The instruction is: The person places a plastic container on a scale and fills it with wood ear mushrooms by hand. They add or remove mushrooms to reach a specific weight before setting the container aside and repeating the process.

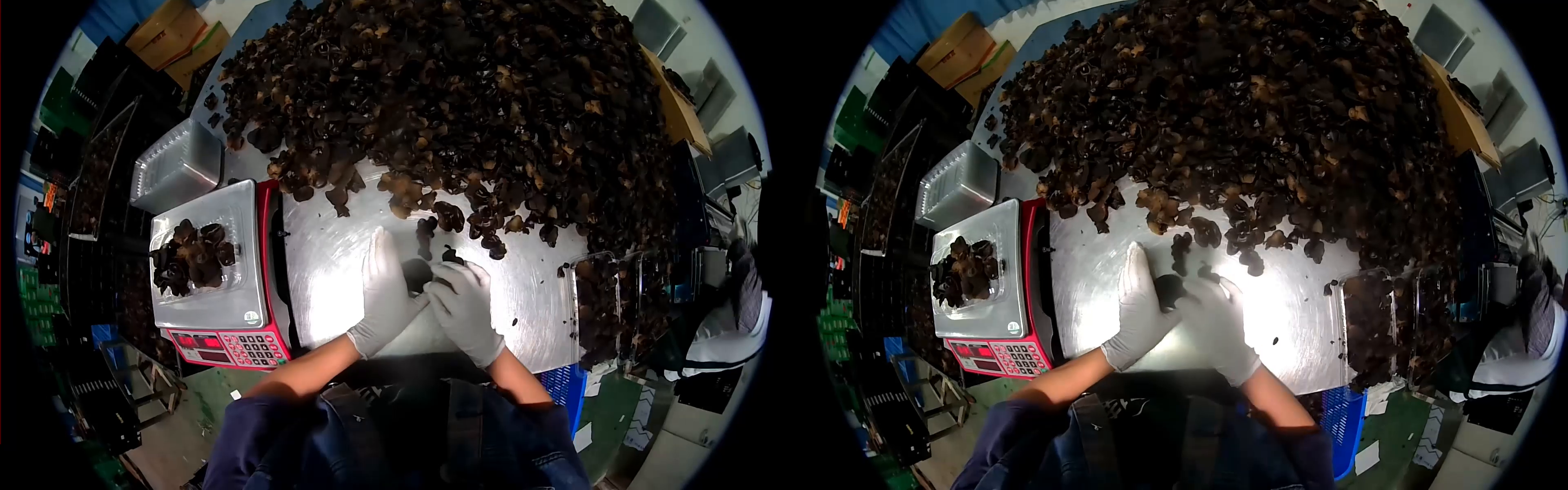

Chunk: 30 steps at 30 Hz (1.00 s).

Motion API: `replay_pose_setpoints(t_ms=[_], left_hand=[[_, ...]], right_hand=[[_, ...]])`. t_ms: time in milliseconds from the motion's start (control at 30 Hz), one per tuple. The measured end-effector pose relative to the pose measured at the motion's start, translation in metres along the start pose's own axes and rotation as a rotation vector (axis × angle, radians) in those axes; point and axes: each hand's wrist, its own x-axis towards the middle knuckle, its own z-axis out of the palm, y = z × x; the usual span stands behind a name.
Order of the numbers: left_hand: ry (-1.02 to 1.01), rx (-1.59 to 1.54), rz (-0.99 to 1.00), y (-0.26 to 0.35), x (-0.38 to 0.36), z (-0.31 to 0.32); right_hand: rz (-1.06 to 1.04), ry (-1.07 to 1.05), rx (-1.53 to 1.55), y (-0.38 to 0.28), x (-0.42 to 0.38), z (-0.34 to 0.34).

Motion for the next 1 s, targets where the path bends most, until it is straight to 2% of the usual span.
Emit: replay_pose_setpoints(t_ms=[67,100,133,167,200,333,367,400,500,533,600,700,733,800,833,867,933,967,1000], left_hand=[[0.021,-0.019,0.022,0.002,0.001,-0.003],[-0.007,-0.052,-0.009,0.004,0.002,-0.005],[-0.006,-0.054,-0.012,0.004,0.001,-0.004],[0.004,-0.059,-0.011,0.004,0.002,-0.003],[0.016,-0.063,-0.013,0.004,0.002,-0.003],[0.011,-0.043,-0.024,0.004,0.003,-0.005],[0.021,-0.028,-0.001,0.003,0.004,-0.004],[0.031,-0.012,0.025,0.001,0.002,-0.003],[0.073,-0.042,-0.001,0.0,0.002,0.0],[0.08,-0.051,-0.008,0.0,0.001,0.0],[0.115,-0.059,0.03,0.001,0.001,-0.001],[0.064,-0.097,-0.007,0.002,0.002,-0.003],[0.062,-0.1,0.004,0.0,0.0,0.0],[0.165,-0.116,0.102,-0.008,0.0,0.007],[0.131,-0.164,0.1,-0.006,-0.001,0.001],[0.124,-0.172,0.13,-0.009,-0.001,0.004],[0.219,-0.255,0.112,-0.015,-0.002,0.018],[0.191,-0.245,0.102,-0.015,-0.002,0.011],[0.244,-0.156,0.119,-0.014,0.0,0.01]], right_hand=[[0.171,0.12,0.099,0.004,0.003,-0.018],[0.211,0.125,-0.075,0.011,0.016,-0.033],[0.271,0.163,-0.059,0.029,0.027,-0.039],[0.435,0.218,-0.161,0.031,0.036,-0.042],[0.539,0.151,-0.143,0.047,0.041,-0.042],[0.43,-0.003,-0.319,0.082,0.059,-0.026],[0.447,-0.039,-0.258,0.085,0.061,-0.024],[0.394,0.047,-0.24,0.081,0.059,-0.023],[0.27,0.156,-0.103,0.061,0.041,-0.034],[0.27,0.089,-0.007,0.05,0.029,-0.038],[0.274,-0.089,-0.037,0.025,0.003,-0.037],[0.308,-0.073,-0.047,-0.001,0.023,-0.03],[0.327,0.002,-0.077,-0.004,0.038,-0.023],[0.249,-0.041,-0.24,0.005,0.063,0.006],[0.204,-0.114,-0.288,0.006,0.059,0.013],[0.224,-0.084,-0.19,-0.001,0.048,0.015],[0.238,-0.146,-0.165,-0.037,0.025,0.001],[0.223,-0.099,-0.176,-0.052,0.012,0.0],[0.207,-0.055,-0.185,-0.064,0.005,-0.002]])
